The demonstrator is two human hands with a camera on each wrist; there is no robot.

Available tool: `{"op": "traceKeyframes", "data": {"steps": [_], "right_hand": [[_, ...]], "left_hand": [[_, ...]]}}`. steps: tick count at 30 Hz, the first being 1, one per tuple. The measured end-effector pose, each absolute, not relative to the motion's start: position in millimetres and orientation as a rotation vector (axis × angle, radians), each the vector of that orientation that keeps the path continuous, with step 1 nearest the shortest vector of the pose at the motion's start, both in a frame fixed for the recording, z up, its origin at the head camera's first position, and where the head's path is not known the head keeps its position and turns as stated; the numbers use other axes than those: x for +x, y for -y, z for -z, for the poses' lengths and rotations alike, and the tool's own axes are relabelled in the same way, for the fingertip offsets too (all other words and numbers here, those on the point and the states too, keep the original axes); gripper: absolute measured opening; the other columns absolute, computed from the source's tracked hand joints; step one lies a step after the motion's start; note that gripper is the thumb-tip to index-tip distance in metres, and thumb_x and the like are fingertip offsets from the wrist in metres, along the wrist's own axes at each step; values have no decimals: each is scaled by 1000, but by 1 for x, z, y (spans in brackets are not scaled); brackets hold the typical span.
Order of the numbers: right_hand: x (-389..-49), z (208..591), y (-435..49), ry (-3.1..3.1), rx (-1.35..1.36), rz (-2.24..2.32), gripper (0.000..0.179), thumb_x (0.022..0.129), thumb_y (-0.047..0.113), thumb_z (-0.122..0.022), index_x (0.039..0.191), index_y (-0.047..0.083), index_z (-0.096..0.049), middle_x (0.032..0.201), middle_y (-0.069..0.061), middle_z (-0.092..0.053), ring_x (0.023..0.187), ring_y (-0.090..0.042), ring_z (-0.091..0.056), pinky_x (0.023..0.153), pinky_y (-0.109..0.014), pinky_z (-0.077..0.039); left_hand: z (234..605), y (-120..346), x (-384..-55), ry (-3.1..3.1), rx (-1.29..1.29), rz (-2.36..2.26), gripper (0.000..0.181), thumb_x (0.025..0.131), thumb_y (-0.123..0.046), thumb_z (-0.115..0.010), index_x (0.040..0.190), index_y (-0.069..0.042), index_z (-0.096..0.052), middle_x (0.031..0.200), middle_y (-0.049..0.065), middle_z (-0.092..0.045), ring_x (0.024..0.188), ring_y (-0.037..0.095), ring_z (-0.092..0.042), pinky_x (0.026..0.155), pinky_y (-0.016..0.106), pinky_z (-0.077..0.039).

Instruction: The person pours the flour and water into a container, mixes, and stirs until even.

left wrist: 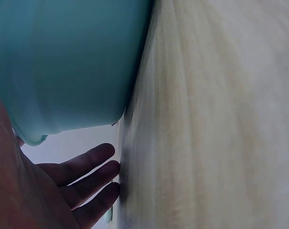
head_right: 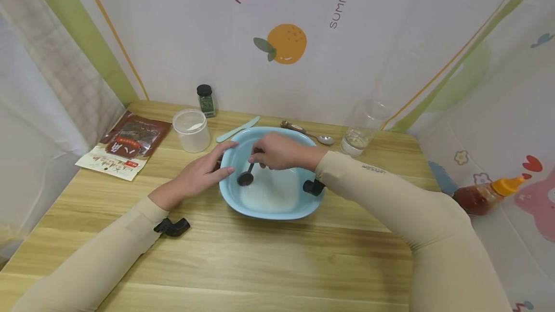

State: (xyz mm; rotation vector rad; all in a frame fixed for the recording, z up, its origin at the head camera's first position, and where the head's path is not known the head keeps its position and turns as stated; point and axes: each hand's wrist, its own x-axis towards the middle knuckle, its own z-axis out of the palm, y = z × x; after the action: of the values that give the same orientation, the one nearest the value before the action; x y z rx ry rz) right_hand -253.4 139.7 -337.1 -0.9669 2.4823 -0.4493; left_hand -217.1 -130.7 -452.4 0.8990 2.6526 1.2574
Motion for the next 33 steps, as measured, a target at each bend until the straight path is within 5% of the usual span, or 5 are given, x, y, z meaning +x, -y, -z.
{"op": "traceKeyframes", "data": {"steps": [8, 17, 25, 33], "right_hand": [[-267, 338, -160, -2774, -850, 348, 27, 114, 24, -68, 120, 2, -83, 101, -8, -78, 85, -21, -67, 78, -40, -55], [-259, 322, -174, -2672, -847, -53, 28, 112, 24, -67, 89, 9, -73, 74, -3, -63, 68, -19, -59, 65, -36, -49], [-254, 322, -173, -2296, -925, 96, 32, 115, 27, -65, 91, 7, -76, 70, 1, -70, 65, -14, -66, 71, -35, -53], [-264, 326, -176, -2659, -879, 114, 31, 114, 23, -66, 86, 8, -68, 70, -3, -55, 63, -18, -54, 64, -36, -47]], "left_hand": [[455, 132, -219, -2668, 902, -1245, 69, 114, -56, -55, 173, -30, -30, 152, 15, -64, 129, 29, -70, 97, 55, -60], [454, 132, -219, -2702, 883, -1214, 70, 113, -60, -53, 172, -32, -31, 153, 13, -64, 137, 32, -65, 100, 61, -57], [455, 132, -220, -2686, 894, -1237, 71, 112, -61, -54, 173, -30, -32, 148, 11, -68, 134, 29, -67, 98, 59, -58], [454, 132, -220, -2691, 888, -1230, 71, 112, -58, -55, 173, -31, -32, 152, 12, -65, 135, 31, -65, 97, 60, -57]]}}
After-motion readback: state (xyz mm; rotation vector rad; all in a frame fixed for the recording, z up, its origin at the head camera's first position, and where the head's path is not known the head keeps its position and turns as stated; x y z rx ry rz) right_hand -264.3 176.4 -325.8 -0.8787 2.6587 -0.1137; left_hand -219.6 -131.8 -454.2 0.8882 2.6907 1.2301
